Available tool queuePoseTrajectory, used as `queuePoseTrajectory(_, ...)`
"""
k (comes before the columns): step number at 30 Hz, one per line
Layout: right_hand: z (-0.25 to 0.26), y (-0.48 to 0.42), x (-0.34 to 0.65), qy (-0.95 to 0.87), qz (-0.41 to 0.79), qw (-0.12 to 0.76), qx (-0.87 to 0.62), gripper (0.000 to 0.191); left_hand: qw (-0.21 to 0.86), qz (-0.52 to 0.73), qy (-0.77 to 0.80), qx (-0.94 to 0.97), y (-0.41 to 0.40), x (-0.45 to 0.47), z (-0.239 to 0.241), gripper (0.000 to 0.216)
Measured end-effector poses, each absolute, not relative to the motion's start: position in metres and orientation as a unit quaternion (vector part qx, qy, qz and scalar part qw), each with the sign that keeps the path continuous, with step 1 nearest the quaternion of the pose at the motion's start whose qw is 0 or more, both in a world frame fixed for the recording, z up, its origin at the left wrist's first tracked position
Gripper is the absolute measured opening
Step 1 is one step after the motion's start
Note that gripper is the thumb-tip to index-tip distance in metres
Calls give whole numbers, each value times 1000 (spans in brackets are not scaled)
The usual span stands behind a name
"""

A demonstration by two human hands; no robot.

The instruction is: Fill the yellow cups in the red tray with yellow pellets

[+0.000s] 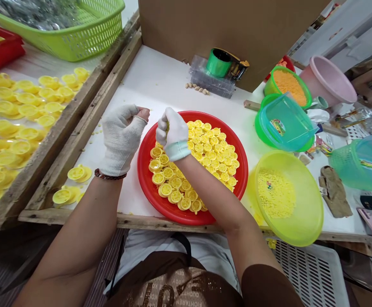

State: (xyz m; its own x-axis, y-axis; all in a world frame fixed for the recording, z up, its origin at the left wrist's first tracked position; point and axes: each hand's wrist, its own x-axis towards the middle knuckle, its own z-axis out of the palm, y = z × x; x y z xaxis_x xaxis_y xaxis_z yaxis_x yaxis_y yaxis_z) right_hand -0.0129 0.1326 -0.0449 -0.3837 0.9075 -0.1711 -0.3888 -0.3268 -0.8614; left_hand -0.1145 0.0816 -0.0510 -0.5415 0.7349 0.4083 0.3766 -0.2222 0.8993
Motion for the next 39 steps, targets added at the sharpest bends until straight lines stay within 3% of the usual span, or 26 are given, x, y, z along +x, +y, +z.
queuePoseTrajectory(10, -63, 85, -5, -484, 691, 418, -337, 27, 148, 628, 614, 455, 82, -112, -50, 16)
queuePoseTrajectory(17, -54, 91, 5, -421, 735, 395, -355, 41, 152, 621, 619, 457, 80, -110, -48, 18)
queuePoseTrajectory(26, -50, 118, -7, -444, 692, 455, -340, 40, 141, 626, 620, 451, 78, -114, -44, 16)
queuePoseTrajectory(33, -60, 123, -21, -464, 675, 435, -375, 47, 134, 622, 615, 466, 79, -114, -45, 16)
queuePoseTrajectory(39, -33, 120, 11, -421, 736, 393, -356, 46, 127, 617, 617, 471, 80, -114, -46, 18)
